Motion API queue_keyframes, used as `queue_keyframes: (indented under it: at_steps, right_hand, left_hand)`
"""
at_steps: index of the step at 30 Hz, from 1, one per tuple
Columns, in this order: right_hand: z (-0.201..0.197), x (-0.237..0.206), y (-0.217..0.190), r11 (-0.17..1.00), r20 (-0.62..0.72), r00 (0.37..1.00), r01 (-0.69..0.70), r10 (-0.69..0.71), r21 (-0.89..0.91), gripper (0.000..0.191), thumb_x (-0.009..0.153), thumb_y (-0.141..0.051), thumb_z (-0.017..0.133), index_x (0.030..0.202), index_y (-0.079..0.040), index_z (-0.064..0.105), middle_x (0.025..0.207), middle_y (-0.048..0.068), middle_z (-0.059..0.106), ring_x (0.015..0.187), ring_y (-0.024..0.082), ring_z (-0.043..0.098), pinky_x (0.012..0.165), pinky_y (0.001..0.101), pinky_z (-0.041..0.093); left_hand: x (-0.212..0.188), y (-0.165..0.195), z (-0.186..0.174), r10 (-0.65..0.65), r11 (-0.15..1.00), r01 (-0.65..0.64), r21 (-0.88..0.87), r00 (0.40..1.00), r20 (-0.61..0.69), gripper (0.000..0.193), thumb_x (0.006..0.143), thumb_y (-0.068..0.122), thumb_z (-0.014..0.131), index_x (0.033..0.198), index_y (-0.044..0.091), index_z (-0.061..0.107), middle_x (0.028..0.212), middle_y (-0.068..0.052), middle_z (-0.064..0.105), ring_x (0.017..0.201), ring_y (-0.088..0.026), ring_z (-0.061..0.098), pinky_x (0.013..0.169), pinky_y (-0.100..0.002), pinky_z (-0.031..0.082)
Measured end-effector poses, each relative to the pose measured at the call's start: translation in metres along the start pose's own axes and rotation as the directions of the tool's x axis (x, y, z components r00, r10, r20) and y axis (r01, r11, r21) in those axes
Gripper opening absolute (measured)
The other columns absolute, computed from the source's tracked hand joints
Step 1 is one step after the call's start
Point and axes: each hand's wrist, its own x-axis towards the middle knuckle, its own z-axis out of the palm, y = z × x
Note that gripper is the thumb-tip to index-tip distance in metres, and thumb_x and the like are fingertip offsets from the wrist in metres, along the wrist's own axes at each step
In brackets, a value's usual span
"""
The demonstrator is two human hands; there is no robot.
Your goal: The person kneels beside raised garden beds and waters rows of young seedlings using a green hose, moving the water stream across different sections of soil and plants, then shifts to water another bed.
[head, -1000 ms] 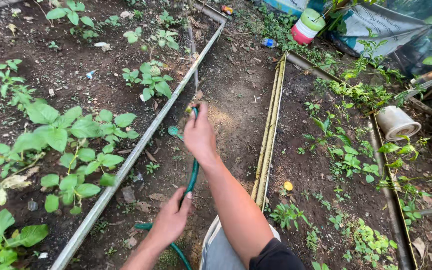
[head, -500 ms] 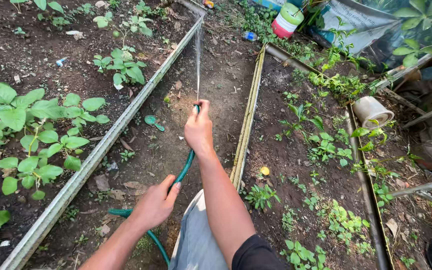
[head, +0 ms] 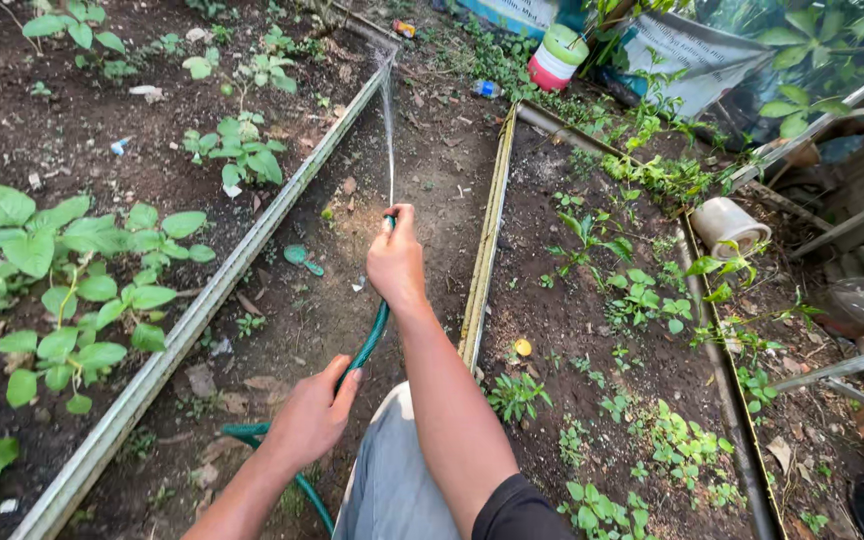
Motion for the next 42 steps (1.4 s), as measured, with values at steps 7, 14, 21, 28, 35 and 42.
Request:
queue_keyframes:
  at_steps: [7, 14, 21, 28, 35, 42]
  right_hand:
    - [0.026, 0.030, -0.021, 0.997, 0.021, 0.997, -0.070, 0.070, -0.015, 0.021, 0.104, -0.020, 0.047, 0.124, -0.016, 0.045, 0.081, 0.025, 0.069, 0.080, 0.048, 0.071, 0.071, 0.0568, 0.049]
    - [0.080, 0.026, -0.009, 0.986, 0.029, 1.000, -0.005, 0.010, -0.169, 0.039, 0.097, -0.013, 0.048, 0.135, -0.014, 0.038, 0.090, 0.034, 0.068, 0.087, 0.057, 0.066, 0.074, 0.0632, 0.047]
    - [0.067, 0.046, -0.009, 0.970, 0.019, 1.000, 0.013, -0.009, -0.243, 0.025, 0.104, -0.019, 0.047, 0.129, -0.015, 0.043, 0.085, 0.032, 0.070, 0.085, 0.056, 0.067, 0.073, 0.0627, 0.048]
    - [0.040, 0.039, -0.003, 0.963, 0.048, 0.998, 0.055, -0.044, -0.263, 0.027, 0.103, -0.020, 0.048, 0.129, -0.016, 0.044, 0.087, 0.033, 0.070, 0.087, 0.056, 0.066, 0.074, 0.0636, 0.047]
    - [-0.016, 0.038, -0.001, 0.903, 0.121, 0.982, 0.179, -0.142, -0.391, 0.027, 0.100, -0.020, 0.051, 0.126, -0.016, 0.045, 0.095, 0.032, 0.070, 0.089, 0.057, 0.066, 0.076, 0.0646, 0.049]
    - [-0.030, 0.060, -0.030, 0.777, 0.246, 0.945, 0.319, -0.216, -0.543, 0.045, 0.090, -0.009, 0.055, 0.133, -0.009, 0.041, 0.088, 0.034, 0.070, 0.087, 0.055, 0.068, 0.079, 0.0621, 0.051]
  left_hand:
    - [-0.001, -0.045, -0.023, -0.037, 0.994, 0.042, 0.096, 0.998, -0.055, 0.042, 0.100, 0.042, 0.052, 0.122, 0.009, 0.065, 0.111, -0.021, 0.073, 0.105, -0.042, 0.068, 0.088, -0.049, 0.055]
    - [0.008, -0.071, -0.038, -0.171, 0.982, 0.173, 0.074, 0.985, -0.029, 0.039, 0.096, 0.041, 0.056, 0.122, 0.013, 0.067, 0.110, -0.018, 0.074, 0.108, -0.039, 0.068, 0.092, -0.048, 0.053]
    - [0.000, -0.047, -0.045, -0.078, 0.993, 0.073, -0.090, 0.995, -0.059, 0.040, 0.096, 0.034, 0.058, 0.129, 0.013, 0.063, 0.110, -0.021, 0.072, 0.104, -0.042, 0.068, 0.089, -0.048, 0.054]
    - [0.008, -0.039, -0.038, -0.030, 0.980, -0.015, 0.198, 0.975, 0.221, 0.038, 0.101, 0.037, 0.051, 0.134, 0.019, 0.055, 0.108, -0.017, 0.073, 0.104, -0.041, 0.068, 0.091, -0.053, 0.051]
    - [0.004, -0.006, -0.019, 0.104, 0.988, -0.135, 0.075, 0.943, 0.316, 0.044, 0.099, 0.039, 0.053, 0.134, 0.013, 0.050, 0.117, -0.022, 0.065, 0.109, -0.046, 0.062, 0.088, -0.057, 0.049]
    - [-0.010, 0.019, -0.017, 0.014, 0.999, -0.027, 0.045, 0.968, 0.251, 0.041, 0.102, 0.041, 0.049, 0.125, 0.009, 0.061, 0.102, -0.029, 0.072, 0.103, -0.047, 0.068, 0.089, -0.053, 0.052]
